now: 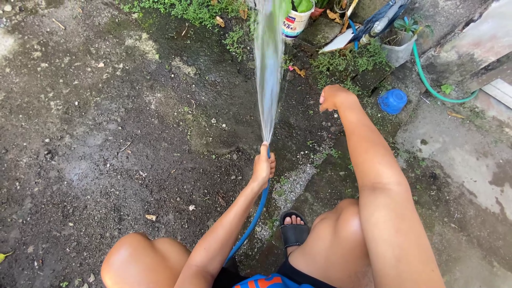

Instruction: The person waters plants and an outdoor area using a water hose.

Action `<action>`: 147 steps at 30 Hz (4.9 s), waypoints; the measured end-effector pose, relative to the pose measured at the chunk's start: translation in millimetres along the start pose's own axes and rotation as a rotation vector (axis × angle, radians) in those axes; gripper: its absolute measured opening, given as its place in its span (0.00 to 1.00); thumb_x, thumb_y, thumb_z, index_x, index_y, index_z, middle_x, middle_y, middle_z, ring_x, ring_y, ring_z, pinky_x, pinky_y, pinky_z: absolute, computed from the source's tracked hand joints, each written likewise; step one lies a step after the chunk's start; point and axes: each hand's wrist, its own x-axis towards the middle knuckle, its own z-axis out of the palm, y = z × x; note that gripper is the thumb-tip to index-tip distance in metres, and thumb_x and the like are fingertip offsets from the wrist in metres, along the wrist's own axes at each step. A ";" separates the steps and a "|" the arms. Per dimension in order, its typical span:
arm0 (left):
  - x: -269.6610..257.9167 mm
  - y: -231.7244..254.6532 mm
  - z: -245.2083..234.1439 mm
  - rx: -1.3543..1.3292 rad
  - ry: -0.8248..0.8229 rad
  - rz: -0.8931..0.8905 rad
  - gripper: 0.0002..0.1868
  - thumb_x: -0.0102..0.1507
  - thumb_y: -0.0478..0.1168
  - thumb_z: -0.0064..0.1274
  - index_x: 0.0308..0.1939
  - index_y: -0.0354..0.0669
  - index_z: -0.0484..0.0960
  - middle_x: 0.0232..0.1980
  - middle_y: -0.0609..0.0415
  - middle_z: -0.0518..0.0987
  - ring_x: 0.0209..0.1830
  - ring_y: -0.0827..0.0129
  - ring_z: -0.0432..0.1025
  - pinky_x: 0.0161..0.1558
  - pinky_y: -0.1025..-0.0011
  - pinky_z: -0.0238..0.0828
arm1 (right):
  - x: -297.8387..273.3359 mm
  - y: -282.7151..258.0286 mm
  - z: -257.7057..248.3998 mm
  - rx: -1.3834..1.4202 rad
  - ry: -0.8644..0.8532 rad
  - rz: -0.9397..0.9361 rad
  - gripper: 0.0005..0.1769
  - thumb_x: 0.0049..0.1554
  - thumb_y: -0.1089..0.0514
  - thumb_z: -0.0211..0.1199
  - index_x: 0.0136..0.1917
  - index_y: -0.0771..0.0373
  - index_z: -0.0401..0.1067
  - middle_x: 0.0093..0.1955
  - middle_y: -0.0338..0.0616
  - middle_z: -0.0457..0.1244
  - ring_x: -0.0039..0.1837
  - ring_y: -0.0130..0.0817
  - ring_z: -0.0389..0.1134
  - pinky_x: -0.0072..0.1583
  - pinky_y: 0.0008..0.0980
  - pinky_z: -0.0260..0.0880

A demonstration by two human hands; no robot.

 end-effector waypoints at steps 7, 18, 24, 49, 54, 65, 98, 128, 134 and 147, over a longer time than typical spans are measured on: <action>-2.6 1.6 -0.1 0.030 -0.016 -0.035 0.32 0.68 0.70 0.26 0.21 0.54 0.54 0.18 0.68 0.52 0.15 0.77 0.44 0.18 0.70 0.40 | 2.9 1.1 1.2 0.019 -0.013 -0.008 0.23 0.48 0.57 0.77 0.56 0.61 0.76 0.50 0.47 0.73 0.50 0.37 0.76 0.56 0.42 0.76; -8.2 8.7 4.4 0.005 -0.214 -0.179 0.34 0.66 0.74 0.27 0.19 0.55 0.50 0.17 0.69 0.48 0.13 0.77 0.41 0.18 0.71 0.38 | 4.4 6.5 0.8 -0.024 -0.029 -0.011 0.19 0.51 0.63 0.71 0.57 0.58 0.78 0.51 0.44 0.74 0.52 0.36 0.77 0.59 0.42 0.76; 0.2 -0.1 3.7 -0.141 -0.309 -0.288 0.35 0.64 0.77 0.29 0.18 0.56 0.50 0.16 0.70 0.47 0.12 0.78 0.40 0.17 0.73 0.36 | 25.2 24.6 10.0 -0.017 -0.028 -0.128 0.23 0.45 0.53 0.79 0.53 0.61 0.78 0.45 0.47 0.74 0.44 0.39 0.75 0.51 0.42 0.76; -4.1 20.6 24.5 -0.046 -0.231 -0.188 0.31 0.67 0.70 0.28 0.19 0.56 0.52 0.18 0.69 0.49 0.14 0.79 0.42 0.17 0.72 0.38 | 98.8 77.3 19.4 0.098 -0.167 0.010 0.22 0.47 0.58 0.78 0.55 0.60 0.79 0.48 0.47 0.74 0.49 0.40 0.76 0.49 0.42 0.77; -1.8 20.5 20.0 -0.058 -0.207 -0.182 0.32 0.66 0.72 0.30 0.19 0.55 0.51 0.17 0.69 0.49 0.13 0.79 0.42 0.16 0.73 0.37 | 93.0 73.1 18.8 0.088 -0.151 0.012 0.27 0.46 0.51 0.81 0.55 0.62 0.75 0.48 0.49 0.74 0.49 0.42 0.75 0.48 0.42 0.76; -0.4 11.1 19.8 -0.068 -0.109 -0.081 0.35 0.67 0.72 0.30 0.19 0.51 0.55 0.18 0.67 0.51 0.14 0.78 0.45 0.18 0.72 0.40 | 87.0 77.8 22.1 0.083 -0.112 0.009 0.20 0.49 0.59 0.77 0.55 0.61 0.79 0.48 0.50 0.75 0.50 0.41 0.77 0.51 0.42 0.78; 23.8 -19.1 9.4 -0.154 0.169 0.214 0.36 0.71 0.69 0.30 0.18 0.50 0.59 0.18 0.65 0.58 0.16 0.77 0.51 0.20 0.72 0.44 | 61.3 49.5 15.6 0.054 -0.144 0.017 0.17 0.49 0.61 0.75 0.53 0.62 0.78 0.45 0.48 0.74 0.47 0.37 0.75 0.48 0.39 0.75; 8.7 0.3 -15.4 -0.130 0.135 0.059 0.35 0.69 0.72 0.25 0.19 0.52 0.53 0.17 0.67 0.51 0.13 0.78 0.43 0.18 0.71 0.35 | 32.4 5.1 16.7 -0.006 -0.113 0.012 0.24 0.50 0.63 0.72 0.61 0.60 0.76 0.56 0.46 0.73 0.55 0.38 0.77 0.59 0.45 0.77; 4.7 4.7 -13.9 -0.090 0.133 0.070 0.34 0.69 0.71 0.24 0.19 0.53 0.54 0.17 0.68 0.51 0.14 0.78 0.43 0.18 0.71 0.36 | 22.0 -1.4 12.1 -0.028 -0.115 0.008 0.25 0.50 0.63 0.72 0.61 0.59 0.76 0.56 0.47 0.73 0.55 0.38 0.77 0.59 0.44 0.76; 4.1 -0.8 -4.3 -0.109 -0.074 -0.140 0.33 0.67 0.73 0.28 0.20 0.54 0.54 0.17 0.67 0.51 0.14 0.77 0.43 0.18 0.71 0.38 | 19.3 -7.9 9.5 -0.031 -0.130 0.022 0.24 0.52 0.62 0.71 0.62 0.59 0.76 0.56 0.45 0.73 0.56 0.37 0.77 0.60 0.43 0.77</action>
